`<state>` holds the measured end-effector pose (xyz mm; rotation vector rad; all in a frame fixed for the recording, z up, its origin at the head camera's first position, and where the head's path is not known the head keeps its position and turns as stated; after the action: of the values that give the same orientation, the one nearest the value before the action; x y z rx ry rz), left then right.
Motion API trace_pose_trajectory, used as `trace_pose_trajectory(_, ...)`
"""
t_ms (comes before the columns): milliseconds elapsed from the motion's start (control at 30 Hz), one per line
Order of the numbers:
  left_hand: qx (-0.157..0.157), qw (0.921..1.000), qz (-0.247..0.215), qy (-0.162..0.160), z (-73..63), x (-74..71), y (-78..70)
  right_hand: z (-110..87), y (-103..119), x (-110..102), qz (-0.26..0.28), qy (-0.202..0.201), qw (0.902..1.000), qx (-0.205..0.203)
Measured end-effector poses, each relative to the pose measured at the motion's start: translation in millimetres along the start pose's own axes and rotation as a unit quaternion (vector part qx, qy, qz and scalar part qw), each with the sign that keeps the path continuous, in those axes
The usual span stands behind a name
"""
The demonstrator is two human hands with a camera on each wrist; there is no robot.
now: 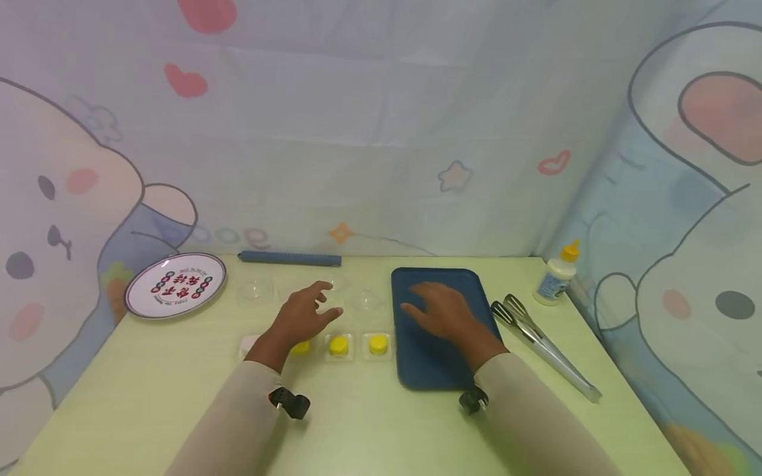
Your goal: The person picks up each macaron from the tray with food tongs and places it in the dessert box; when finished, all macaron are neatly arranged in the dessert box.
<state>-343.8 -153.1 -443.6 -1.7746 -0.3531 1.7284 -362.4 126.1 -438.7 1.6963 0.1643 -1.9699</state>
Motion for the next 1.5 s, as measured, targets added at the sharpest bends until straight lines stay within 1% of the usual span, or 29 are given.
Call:
trace_pose_trajectory(133, -0.012, 0.9999, -0.002, 0.009, 9.7, 7.0, -1.4, 16.6, 8.8, 7.7, 0.018, 0.018, 0.9997, -0.004)
trace_pose_trajectory(233, -0.022, 0.9996, -0.003, 0.017, 14.7, 13.7, -3.5, 25.8, 14.2, 13.2, 0.030, 0.021, 0.9992, -0.016)
trace_pose_trajectory(367, -0.026, 0.9994, -0.002, 0.022, 20.9, 20.3, -7.4, 36.8, 17.6, 20.6, 0.041, 0.026, 0.9984, -0.027)
trace_pose_trajectory(500, -0.031, 0.9993, -0.007, 0.022, 27.4, 25.3, -8.3, 46.5, 18.8, 27.2, 0.057, 0.040, 0.9973, -0.021)
trace_pose_trajectory(733, -0.043, 0.9987, -0.018, 0.020, 35.6, 35.8, -8.2, 54.0, 21.7, 36.0, 0.064, 0.070, 0.9954, -0.008)
trace_pose_trajectory(867, -0.054, 0.9981, -0.024, 0.016, 37.1, 38.2, -9.1, 57.0, 25.4, 38.6, 0.063, 0.072, 0.9954, -0.011)
trace_pose_trajectory(1033, -0.058, 0.9977, -0.034, 0.005, 39.9, 42.7, -9.9, 58.5, 29.2, 41.3, 0.055, 0.066, 0.9962, -0.012)
trace_pose_trajectory(1133, -0.051, 0.9973, -0.052, -0.008, 42.9, 45.1, -10.9, 58.1, 30.1, 41.5, 0.062, 0.054, 0.9965, -0.011)
trace_pose_trajectory(1233, -0.042, 0.9948, -0.089, -0.025, 45.6, 45.1, -12.7, 57.5, 30.6, 38.4, 0.078, 0.029, 0.9965, -0.011)
trace_pose_trajectory(1367, -0.038, 0.9888, -0.138, -0.045, 47.6, 41.8, -13.9, 57.6, 31.0, 31.3, 0.096, -0.008, 0.9952, -0.015)
trace_pose_trajectory(1500, -0.034, 0.9867, -0.150, -0.054, 45.9, 36.5, -16.2, 58.0, 28.0, 26.3, 0.106, -0.030, 0.9939, -0.009)
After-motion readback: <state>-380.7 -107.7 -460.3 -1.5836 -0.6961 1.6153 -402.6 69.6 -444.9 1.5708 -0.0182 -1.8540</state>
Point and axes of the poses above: each hand's wrist, its own z-axis towards the middle knuckle, its own x-axis out of the palm, y = z × x, the point moved 7 cm from there along z, towards the middle knuckle, and after that the axes turned 2 degrees about y, right-handed, at the moved point
